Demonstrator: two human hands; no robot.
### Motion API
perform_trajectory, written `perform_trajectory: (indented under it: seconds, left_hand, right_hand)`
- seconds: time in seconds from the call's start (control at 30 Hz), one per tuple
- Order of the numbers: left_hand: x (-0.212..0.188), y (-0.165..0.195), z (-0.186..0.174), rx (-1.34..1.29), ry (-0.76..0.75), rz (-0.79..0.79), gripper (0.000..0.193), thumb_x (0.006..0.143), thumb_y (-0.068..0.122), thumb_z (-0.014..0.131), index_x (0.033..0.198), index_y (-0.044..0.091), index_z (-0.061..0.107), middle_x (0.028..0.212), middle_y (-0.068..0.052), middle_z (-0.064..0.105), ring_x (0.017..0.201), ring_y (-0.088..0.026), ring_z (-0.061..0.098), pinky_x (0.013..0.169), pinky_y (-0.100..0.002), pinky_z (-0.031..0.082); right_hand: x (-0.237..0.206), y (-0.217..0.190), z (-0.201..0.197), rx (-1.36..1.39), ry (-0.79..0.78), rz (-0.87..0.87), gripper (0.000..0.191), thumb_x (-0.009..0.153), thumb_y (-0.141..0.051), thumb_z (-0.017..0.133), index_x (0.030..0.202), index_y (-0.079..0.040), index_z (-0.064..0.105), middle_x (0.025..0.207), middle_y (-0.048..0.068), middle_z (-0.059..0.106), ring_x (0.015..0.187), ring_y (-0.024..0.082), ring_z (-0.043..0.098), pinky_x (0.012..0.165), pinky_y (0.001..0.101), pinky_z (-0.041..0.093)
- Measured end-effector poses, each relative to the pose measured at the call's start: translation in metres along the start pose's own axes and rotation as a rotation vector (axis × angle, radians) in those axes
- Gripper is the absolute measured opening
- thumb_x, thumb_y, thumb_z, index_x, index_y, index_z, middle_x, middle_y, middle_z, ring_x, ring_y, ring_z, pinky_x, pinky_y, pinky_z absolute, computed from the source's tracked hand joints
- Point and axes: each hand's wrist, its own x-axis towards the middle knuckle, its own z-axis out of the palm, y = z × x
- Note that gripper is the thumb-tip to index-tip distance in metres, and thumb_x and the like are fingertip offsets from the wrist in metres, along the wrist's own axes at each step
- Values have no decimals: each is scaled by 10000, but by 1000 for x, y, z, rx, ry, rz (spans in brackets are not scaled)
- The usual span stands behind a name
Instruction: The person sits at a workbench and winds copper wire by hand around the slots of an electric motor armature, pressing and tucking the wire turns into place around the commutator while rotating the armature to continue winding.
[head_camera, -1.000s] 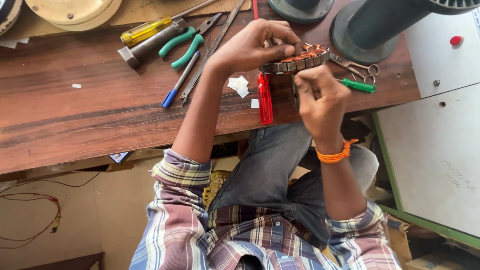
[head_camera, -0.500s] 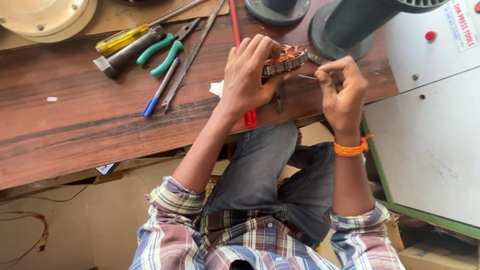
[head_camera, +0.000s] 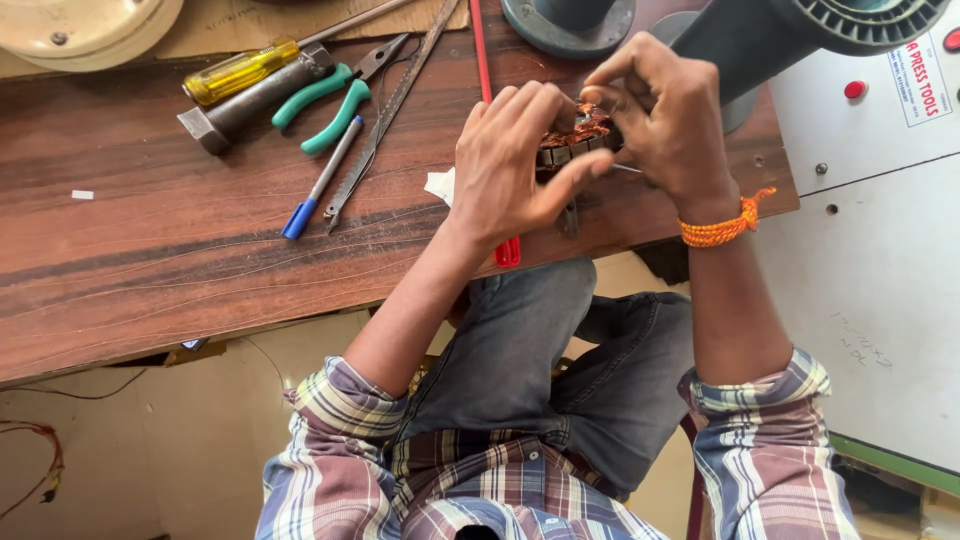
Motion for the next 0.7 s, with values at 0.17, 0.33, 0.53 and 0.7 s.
perform_trajectory:
  seconds: [0.17, 0.33, 0.53, 0.7]
  left_hand:
    - [23, -8, 24, -111, 29, -208, 354, 871, 363, 719, 1134, 128, 689, 967, -37, 667, 927, -272, 633, 816, -409, 497]
    - [36, -37, 11, -591, -226, -200, 255, 928, 227, 736, 1109, 47, 741, 957, -43, 648, 894, -148, 646, 807, -309, 542]
    - [41, -55, -19, -651, -422, -94, 165, 966, 104, 769, 1110, 24, 776, 950, -18, 693, 869, -80, 659, 769, -264, 543]
    - [45, -58, -22, -602, -460, -80, 144, 959, 60, 763, 1097, 28, 788, 906, -32, 684, 841, -104, 629, 763, -288, 532]
  right_hand:
    - [7, 4, -2, -52, 39, 77, 211, 1074, -26, 861, 1030, 42, 666, 848, 81, 706, 760, 73, 655, 680, 240, 506]
    - [-2, -19, -5, -6, 40, 71, 165, 1065, -1, 792, 1002, 53, 649, 913, 63, 712, 824, 48, 653, 716, 228, 512]
    - [-36, -56, 19, -30, 131, 341, 158, 1029, -68, 805, 985, 16, 679, 741, -21, 559, 666, 40, 404, 596, 241, 341]
    - [-47, -58, 38, -5, 255, 374, 142, 1033, -55, 798, 995, 13, 679, 730, -24, 476, 673, 53, 386, 599, 254, 331]
